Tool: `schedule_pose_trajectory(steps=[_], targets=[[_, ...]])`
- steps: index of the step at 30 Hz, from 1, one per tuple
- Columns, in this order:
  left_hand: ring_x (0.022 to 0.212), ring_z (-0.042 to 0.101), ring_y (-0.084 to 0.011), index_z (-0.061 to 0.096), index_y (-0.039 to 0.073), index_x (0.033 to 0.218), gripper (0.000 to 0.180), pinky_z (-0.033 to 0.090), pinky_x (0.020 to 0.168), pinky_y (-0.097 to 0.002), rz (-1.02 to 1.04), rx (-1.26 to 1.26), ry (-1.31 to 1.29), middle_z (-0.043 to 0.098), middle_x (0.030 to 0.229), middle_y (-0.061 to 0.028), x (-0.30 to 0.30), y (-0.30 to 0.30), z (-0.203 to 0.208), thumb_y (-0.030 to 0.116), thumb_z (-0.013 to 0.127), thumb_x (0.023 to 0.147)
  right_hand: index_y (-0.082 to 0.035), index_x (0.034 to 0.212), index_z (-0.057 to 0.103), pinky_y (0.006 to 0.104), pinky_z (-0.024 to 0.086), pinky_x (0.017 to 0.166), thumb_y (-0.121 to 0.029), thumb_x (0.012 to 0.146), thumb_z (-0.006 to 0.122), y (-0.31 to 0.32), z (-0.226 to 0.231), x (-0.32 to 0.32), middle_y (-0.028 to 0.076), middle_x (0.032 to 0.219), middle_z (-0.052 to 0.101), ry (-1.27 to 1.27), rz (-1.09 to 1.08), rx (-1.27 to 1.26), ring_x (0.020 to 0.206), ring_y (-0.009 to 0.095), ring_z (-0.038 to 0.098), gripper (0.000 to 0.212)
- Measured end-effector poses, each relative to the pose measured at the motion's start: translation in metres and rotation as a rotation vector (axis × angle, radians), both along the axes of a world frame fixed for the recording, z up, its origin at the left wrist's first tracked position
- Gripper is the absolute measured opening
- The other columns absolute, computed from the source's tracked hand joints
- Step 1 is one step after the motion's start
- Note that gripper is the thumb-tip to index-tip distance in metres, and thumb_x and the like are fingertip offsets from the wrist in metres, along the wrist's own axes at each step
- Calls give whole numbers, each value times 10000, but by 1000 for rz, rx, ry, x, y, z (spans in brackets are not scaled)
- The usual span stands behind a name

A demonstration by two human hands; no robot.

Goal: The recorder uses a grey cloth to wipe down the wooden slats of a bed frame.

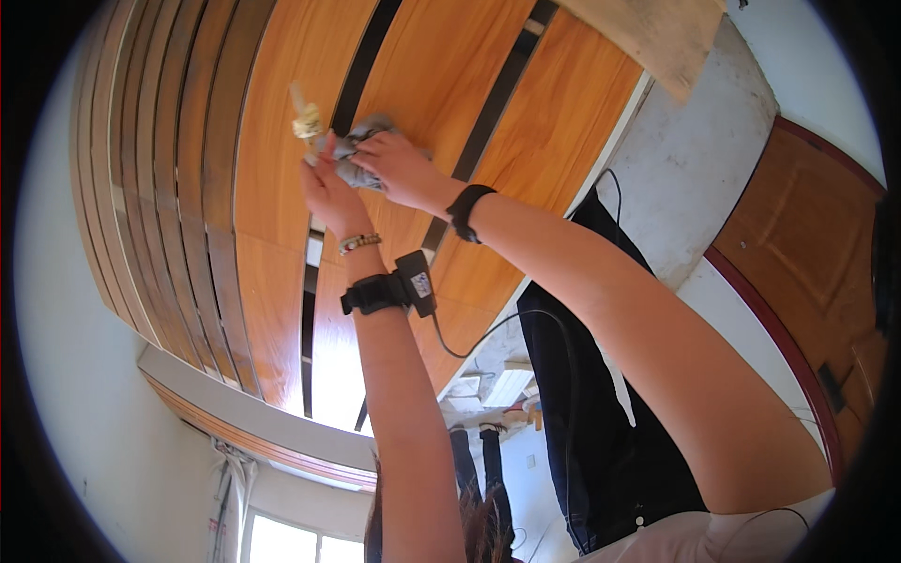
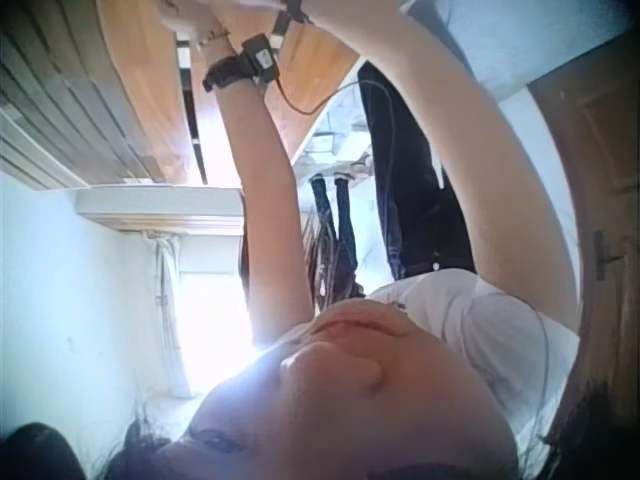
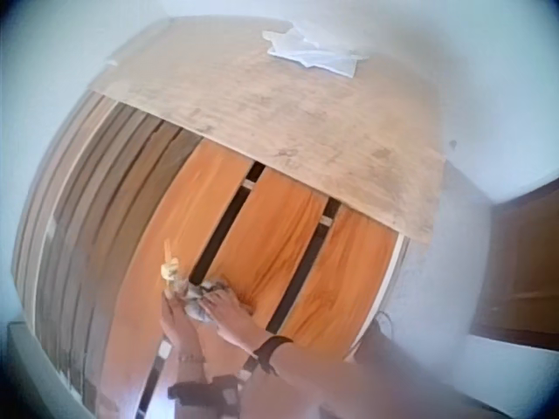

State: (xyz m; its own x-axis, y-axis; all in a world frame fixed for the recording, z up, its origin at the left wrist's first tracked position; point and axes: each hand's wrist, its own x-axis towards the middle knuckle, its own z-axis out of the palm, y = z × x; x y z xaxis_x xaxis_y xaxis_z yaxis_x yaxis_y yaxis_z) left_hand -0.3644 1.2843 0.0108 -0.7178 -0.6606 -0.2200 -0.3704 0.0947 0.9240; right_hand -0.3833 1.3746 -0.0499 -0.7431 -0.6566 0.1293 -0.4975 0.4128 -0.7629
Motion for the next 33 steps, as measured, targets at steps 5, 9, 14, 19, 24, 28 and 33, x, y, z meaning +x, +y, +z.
schedule_pose_trajectory(steps=[5,9,14,19,24,28,33], targets=[[855,565,-139,505,-38,946,261,449,738,-285,209,-32,-8,622,1010,-139,77,-46,-3,141,318,918,-30,1029,583,349,344,928,9,617,603,-34,7,78,85,1102,539,-64,261,3,1061,248,449,415],[930,583,-192,532,-49,987,305,457,782,-318,202,-223,-327,616,1019,-144,145,-32,-14,144,306,921,-45,992,589,350,344,921,-28,651,584,-19,4,122,76,1084,538,-46,337,-52,1062,239,448,342],[945,585,-215,545,-58,1040,324,459,778,-326,431,-133,-277,614,1016,-152,191,15,-18,144,326,915,-69,975,583,329,339,926,-81,693,553,-8,12,147,64,1073,535,-6,261,6,1076,220,446,283],[955,581,-214,552,-58,1050,327,458,800,-315,431,-184,-478,608,1022,-152,175,51,-7,140,330,913,-70,906,568,331,337,927,-114,715,532,-3,14,131,45,1037,537,-88,362,39,1064,196,448,200],[943,583,-247,482,-74,1099,317,453,764,-330,583,-28,-32,602,1026,-159,154,59,-14,116,303,919,-82,875,572,324,356,909,-126,702,544,14,15,91,48,1005,547,-4,365,128,1032,200,476,181],[948,580,-254,458,-84,1097,312,443,760,-333,344,60,10,605,1018,-160,119,80,0,110,288,922,-94,909,588,334,381,890,-120,667,579,72,-4,32,63,1014,562,188,-1,96,1003,232,500,244],[948,587,-257,479,-26,856,273,460,745,-300,-5,-120,6,596,1012,-204,76,100,15,165,302,938,-86,1025,575,375,389,890,42,621,557,173,29,-38,107,1099,538,126,-477,-4,1024,296,480,424]])
